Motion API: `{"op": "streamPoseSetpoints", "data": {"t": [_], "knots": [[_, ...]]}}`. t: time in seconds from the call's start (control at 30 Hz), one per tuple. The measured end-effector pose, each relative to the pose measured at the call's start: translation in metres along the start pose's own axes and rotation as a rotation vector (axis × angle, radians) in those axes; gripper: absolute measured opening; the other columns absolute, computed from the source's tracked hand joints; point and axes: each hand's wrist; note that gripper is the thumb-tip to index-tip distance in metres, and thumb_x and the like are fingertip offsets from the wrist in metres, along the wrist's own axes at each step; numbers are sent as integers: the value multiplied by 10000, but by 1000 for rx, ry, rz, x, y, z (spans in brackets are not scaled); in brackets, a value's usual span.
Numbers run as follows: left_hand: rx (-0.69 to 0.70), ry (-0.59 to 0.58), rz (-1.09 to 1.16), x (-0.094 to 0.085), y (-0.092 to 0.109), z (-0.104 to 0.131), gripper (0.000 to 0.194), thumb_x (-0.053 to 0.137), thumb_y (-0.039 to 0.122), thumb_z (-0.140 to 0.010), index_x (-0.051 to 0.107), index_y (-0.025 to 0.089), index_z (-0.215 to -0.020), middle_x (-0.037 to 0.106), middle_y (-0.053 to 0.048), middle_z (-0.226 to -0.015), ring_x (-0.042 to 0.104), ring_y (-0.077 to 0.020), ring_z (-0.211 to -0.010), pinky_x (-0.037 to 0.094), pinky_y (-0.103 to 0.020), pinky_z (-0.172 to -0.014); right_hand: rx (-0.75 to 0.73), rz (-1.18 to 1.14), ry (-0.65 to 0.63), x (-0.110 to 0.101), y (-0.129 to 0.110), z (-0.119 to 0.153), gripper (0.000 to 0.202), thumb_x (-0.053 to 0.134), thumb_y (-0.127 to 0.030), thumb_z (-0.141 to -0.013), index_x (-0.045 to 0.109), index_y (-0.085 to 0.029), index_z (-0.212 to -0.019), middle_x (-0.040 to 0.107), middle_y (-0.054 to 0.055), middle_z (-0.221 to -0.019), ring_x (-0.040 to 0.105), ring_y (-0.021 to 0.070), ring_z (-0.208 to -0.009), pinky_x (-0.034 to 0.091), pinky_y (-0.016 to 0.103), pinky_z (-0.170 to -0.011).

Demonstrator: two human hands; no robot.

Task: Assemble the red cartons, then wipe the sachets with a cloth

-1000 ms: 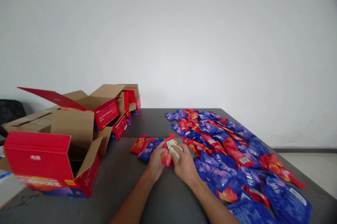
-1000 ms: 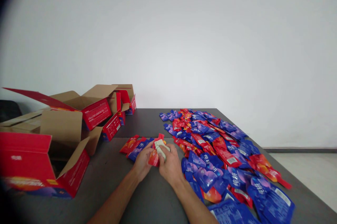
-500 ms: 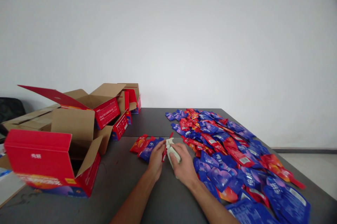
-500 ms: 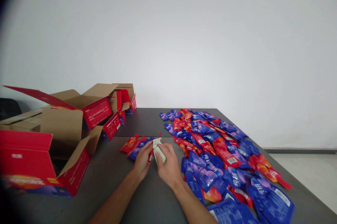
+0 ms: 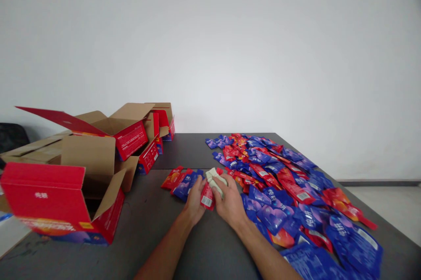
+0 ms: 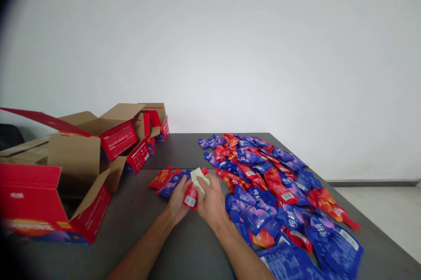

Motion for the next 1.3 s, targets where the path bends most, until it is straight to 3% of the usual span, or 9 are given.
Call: {"op": "streamPoseSetpoints", "data": {"t": [0.17, 0.37, 0.57, 0.67, 0.77, 0.87, 1.03, 1.17, 1.3], "knots": [[6, -42, -4, 3, -5, 1, 387, 568, 427, -882, 686, 117, -1079, 739, -109, -975, 693, -243, -912, 548, -349, -797, 54, 75, 76, -2, 15, -6, 379, 468, -333, -949, 635, -217, -1269, 523, 125, -1298, 507, 262, -1209, 427, 417, -1064], [148, 51, -114, -4, 2, -7, 357, 635, 340, -762, 698, 108, -1026, 739, -85, -921, 687, -239, -909, 531, -324, -809, -28, 117, -173, -4, 1, 4, 286, 506, -262, -904, 683, -284, -1128, 600, 76, -1162, 582, 226, -1044, 485, 342, -930], [359, 178, -779, -10, 6, -7, 474, 530, 307, -837, 625, 183, -1284, 630, -89, -1333, 573, -264, -1218, 436, -375, -1029, 134, 406, -346, -7, 1, 10, 232, 548, -298, -869, 713, -275, -1030, 644, 112, -1058, 580, 284, -997, 458, 414, -847], [501, 244, -1189, -14, 5, -7, 569, 537, 249, -831, 519, 163, -1394, 527, -104, -1449, 451, -250, -1356, 309, -383, -1152, 190, 494, -317, -10, -2, 8, 312, 573, -389, -861, 691, -276, -1127, 622, 124, -1197, 484, 360, -1167, 404, 497, -917], [566, 340, -1559, -22, 10, -6, 544, 537, 231, -840, 515, 176, -1380, 452, -116, -1498, 369, -261, -1410, 273, -410, -1175, 161, 501, -244, -9, -13, 5, 372, 565, -381, -867, 656, -244, -1201, 539, 118, -1367, 340, 382, -1312, 335, 509, -1008], [522, 480, -1868, -31, 18, -4, 504, 557, 233, -835, 554, 186, -1337, 391, -136, -1531, 294, -303, -1443, 236, -454, -1183, 64, 476, -267, -3, -28, 4, 334, 497, -297, -894, 660, -208, -1173, 560, 121, -1346, 334, 357, -1321, 338, 472, -1011], [280, 680, -2098, -37, 21, 2, 663, 644, 428, -788, 511, 206, -1399, 371, -233, -1521, 237, -490, -1419, 194, -689, -1082, -73, 543, -551, 14, -49, 1, 290, 638, -275, -736, 703, -163, -996, 689, 159, -1037, 508, 337, -1113, 398, 449, -935], [71, 665, -2087, -39, 27, 2, 709, 588, 510, -805, 440, 275, -1457, 413, -232, -1498, 283, -512, -1389, 245, -725, -1011, -101, 644, -696, 31, -54, -12, 383, 647, -303, -730, 696, -165, -1084, 694, 186, -1054, 536, 356, -1111, 385, 494, -965], [67, 623, -2090, -53, 42, -1, 705, 597, 490, -784, 444, 323, -1452, 402, -188, -1523, 292, -468, -1401, 237, -701, -1041, -96, 647, -777, 53, -51, -29, 400, 646, -275, -724, 697, -160, -1104, 674, 207, -1123, 540, 376, -1133, 390, 529, -962]]}}
Point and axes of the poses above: each hand's wrist, its own z-axis away from the middle knuckle, its own x-axis out of the palm, y = z × x
